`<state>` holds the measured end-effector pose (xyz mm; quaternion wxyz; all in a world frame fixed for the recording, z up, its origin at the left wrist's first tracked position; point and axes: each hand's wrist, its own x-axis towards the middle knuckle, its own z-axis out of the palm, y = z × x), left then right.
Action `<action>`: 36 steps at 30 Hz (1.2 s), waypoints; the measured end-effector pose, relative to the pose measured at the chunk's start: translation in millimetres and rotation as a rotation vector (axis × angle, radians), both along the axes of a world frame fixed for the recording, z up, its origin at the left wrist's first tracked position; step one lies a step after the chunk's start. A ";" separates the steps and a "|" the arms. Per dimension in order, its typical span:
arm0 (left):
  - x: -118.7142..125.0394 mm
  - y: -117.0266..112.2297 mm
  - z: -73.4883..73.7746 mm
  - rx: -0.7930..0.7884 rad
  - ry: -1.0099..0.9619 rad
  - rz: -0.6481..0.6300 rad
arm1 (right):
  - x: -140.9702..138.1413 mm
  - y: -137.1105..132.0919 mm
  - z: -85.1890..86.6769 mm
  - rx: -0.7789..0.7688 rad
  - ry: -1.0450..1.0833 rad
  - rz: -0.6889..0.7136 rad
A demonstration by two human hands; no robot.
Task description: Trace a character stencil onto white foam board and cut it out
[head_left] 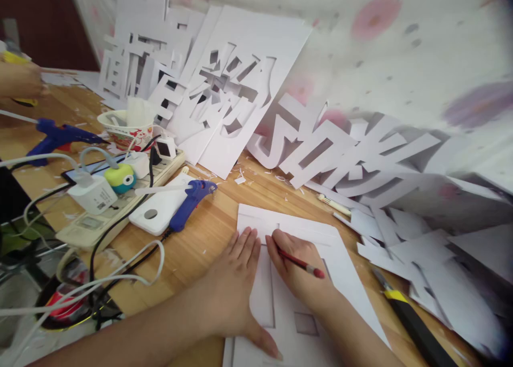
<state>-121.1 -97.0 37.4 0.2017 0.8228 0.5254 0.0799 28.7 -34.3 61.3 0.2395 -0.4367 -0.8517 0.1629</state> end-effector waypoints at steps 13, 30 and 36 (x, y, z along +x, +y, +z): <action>-0.2 -0.7 3.4 -0.031 0.016 0.027 | 21.7 20.1 -16.8 -0.522 1.016 -0.417; 9.1 10.7 -2.3 0.058 0.147 -0.025 | 17.9 29.8 -18.8 -0.662 1.206 -0.438; 28.2 23.6 -0.6 0.004 0.215 0.006 | 18.3 29.4 -18.2 -0.682 1.196 -0.437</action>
